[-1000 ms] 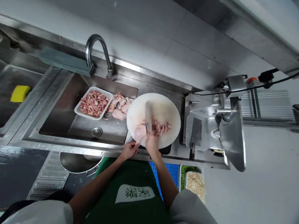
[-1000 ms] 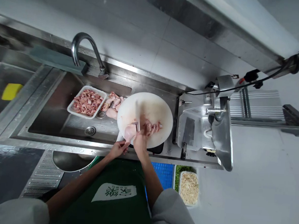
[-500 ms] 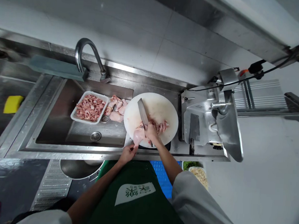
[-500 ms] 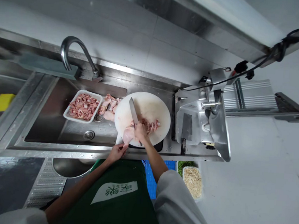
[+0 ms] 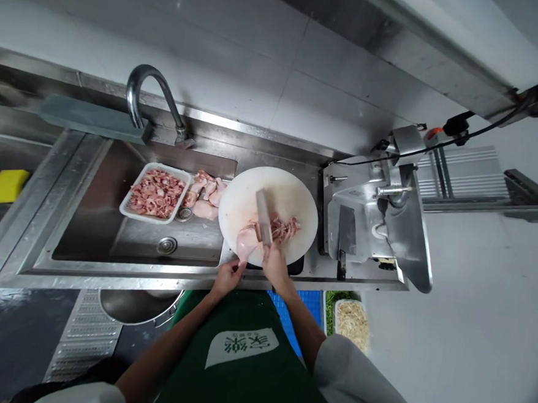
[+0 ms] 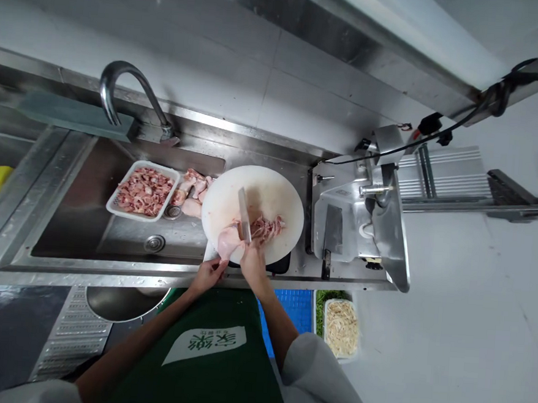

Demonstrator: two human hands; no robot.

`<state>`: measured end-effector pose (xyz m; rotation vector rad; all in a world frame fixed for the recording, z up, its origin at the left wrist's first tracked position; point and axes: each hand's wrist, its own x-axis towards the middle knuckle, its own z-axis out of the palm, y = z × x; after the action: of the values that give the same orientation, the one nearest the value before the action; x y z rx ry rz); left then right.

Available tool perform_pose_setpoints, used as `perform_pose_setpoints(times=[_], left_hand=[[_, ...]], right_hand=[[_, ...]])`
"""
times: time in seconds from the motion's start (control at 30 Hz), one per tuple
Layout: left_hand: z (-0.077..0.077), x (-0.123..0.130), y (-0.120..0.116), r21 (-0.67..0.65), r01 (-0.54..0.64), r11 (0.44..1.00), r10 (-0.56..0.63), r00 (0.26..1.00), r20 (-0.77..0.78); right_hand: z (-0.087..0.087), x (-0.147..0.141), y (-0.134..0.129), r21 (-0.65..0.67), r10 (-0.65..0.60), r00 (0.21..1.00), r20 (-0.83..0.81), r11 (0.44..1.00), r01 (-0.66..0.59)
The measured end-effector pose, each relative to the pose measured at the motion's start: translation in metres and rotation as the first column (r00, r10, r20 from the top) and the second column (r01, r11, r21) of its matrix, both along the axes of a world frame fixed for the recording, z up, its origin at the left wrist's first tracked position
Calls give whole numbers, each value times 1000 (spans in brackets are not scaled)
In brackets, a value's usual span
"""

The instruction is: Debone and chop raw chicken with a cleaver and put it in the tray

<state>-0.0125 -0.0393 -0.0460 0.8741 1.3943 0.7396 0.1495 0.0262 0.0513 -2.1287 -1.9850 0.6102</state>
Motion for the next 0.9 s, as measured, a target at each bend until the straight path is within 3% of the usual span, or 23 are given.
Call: perform_pose_setpoints(times=[0.13,0.3,0.47,0.53,0.6,0.7,0.77,0.9], left_hand=[[1,3,2,-24,-4,1000,5,999,38],[5,7,4,-48,-26,998,31,995,100],[6,8,5,-26,-32,999,35,994,106],[4,8,4,-19,-34,999,36,993,111],[1,8,4,-15,-35,999,36,993,109],[-6,8,2,2,-47,999,47,994,100],[-8,8,1,14,-51,999,49,994,101],[-6,6,2,33,-24,999,22,997,71]], right_hand=[[-1,3,-7,-225,30,999,20,974,-25],[19,-9,0,-104,26,998,65,994,-19],[15,-33,-9,-176,59,995,84,983,-44],[23,-30,-6,-117,78,995,65,991,-70],[40,-22,-1,22,89,996,18,996,-89],[61,-13,5,234,-5,999,-37,972,13],[56,-17,4,255,-59,997,-47,964,69],[9,-34,-4,-52,9,1000,-5,999,-9]])
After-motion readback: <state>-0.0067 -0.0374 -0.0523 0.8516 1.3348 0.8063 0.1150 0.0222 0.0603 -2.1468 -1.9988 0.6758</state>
